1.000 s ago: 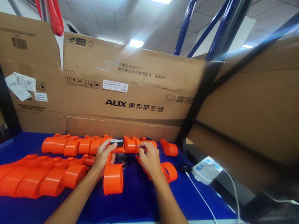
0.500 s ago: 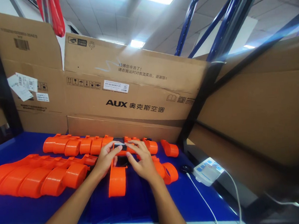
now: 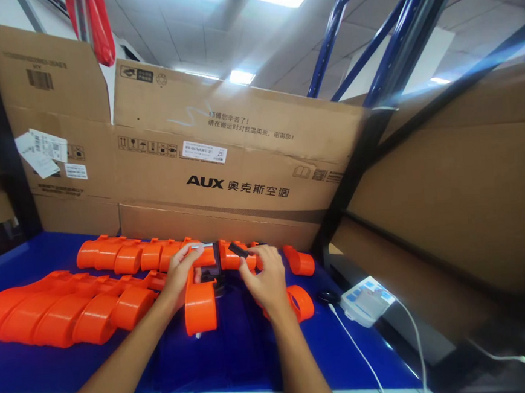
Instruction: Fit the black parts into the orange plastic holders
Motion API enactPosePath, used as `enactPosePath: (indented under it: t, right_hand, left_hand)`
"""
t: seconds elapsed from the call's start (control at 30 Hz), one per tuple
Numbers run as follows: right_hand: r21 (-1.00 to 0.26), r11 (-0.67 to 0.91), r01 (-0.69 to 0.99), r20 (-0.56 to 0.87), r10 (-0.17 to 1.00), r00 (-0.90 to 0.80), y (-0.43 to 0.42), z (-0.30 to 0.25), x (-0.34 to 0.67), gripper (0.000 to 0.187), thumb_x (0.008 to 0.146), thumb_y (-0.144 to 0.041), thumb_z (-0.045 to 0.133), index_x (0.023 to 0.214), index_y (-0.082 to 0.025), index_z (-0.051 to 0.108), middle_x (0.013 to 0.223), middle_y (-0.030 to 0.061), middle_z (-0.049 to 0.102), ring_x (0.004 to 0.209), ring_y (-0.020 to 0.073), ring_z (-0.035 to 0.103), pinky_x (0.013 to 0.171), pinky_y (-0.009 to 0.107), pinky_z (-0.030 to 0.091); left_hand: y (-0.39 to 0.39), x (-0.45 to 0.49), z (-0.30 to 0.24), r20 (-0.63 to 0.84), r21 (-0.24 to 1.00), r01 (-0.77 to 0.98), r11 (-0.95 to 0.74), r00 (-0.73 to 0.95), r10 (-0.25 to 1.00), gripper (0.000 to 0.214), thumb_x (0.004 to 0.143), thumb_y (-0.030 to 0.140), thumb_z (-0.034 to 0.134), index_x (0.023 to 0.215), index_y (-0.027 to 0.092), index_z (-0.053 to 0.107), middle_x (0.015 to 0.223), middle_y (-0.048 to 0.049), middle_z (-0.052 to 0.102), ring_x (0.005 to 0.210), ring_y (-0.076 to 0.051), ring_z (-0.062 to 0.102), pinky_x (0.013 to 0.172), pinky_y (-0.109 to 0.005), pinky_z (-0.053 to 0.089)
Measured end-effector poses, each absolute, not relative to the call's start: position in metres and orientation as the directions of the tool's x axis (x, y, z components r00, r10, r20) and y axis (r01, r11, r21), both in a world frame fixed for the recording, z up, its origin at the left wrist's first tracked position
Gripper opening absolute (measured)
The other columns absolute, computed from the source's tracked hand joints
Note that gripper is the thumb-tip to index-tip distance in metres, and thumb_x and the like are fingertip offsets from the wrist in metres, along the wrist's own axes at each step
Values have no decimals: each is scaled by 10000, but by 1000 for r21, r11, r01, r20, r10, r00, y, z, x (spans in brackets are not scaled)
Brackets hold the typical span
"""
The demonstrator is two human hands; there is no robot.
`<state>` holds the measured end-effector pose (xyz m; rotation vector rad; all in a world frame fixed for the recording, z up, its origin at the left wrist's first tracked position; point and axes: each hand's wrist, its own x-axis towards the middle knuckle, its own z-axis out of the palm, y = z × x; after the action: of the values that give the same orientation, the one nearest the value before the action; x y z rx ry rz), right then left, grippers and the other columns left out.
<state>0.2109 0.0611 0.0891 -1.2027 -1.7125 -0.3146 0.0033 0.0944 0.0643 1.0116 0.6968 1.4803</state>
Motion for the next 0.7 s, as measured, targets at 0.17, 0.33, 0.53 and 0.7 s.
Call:
enactPosePath:
  t: [0.17, 0.33, 0.53, 0.7]
  right_hand:
    - [-165, 196, 967, 740, 673, -10, 62, 86, 216, 174, 866, -316, 649, 991, -211, 709, 1135, 123, 654, 1089, 319, 517, 885, 443, 393]
    - [-19, 109, 994, 620, 781, -74, 61, 81, 211, 203, 837, -309, 699, 1018, -226, 741, 1258, 157, 595, 1168, 361, 462, 923, 468, 358]
    - [25, 12, 1000, 552, 834, -23, 65, 76, 204, 270, 822, -362, 728, 1049, -218, 750, 1215, 178, 605, 1164, 382, 459, 933, 485, 345]
    - [-3, 14, 1000, 600, 800, -9, 66, 73, 204, 266, 779, -320, 764, 1014, -197, 743, 1191, 193, 617, 1147, 392, 470, 926, 501, 355]
  left_hand:
    - [94, 3, 66, 203, 861, -475, -181, -5, 979, 462, 703, 478, 777, 1008, 153, 657, 582, 43, 587, 331, -69, 429, 343, -207, 278]
    - [87, 6, 69, 244, 871, -441, -218, 3, 970, 403, 743, 477, 747, 972, 161, 644, 511, 69, 517, 327, -72, 417, 347, -203, 264]
    - [86, 7, 69, 264, 881, -411, -233, 19, 964, 392, 762, 479, 731, 984, 170, 635, 493, 80, 494, 326, -71, 411, 354, -198, 259]
    - [88, 6, 66, 260, 885, -404, -232, 16, 966, 391, 761, 493, 726, 971, 178, 629, 469, 85, 475, 329, -75, 406, 358, -198, 264]
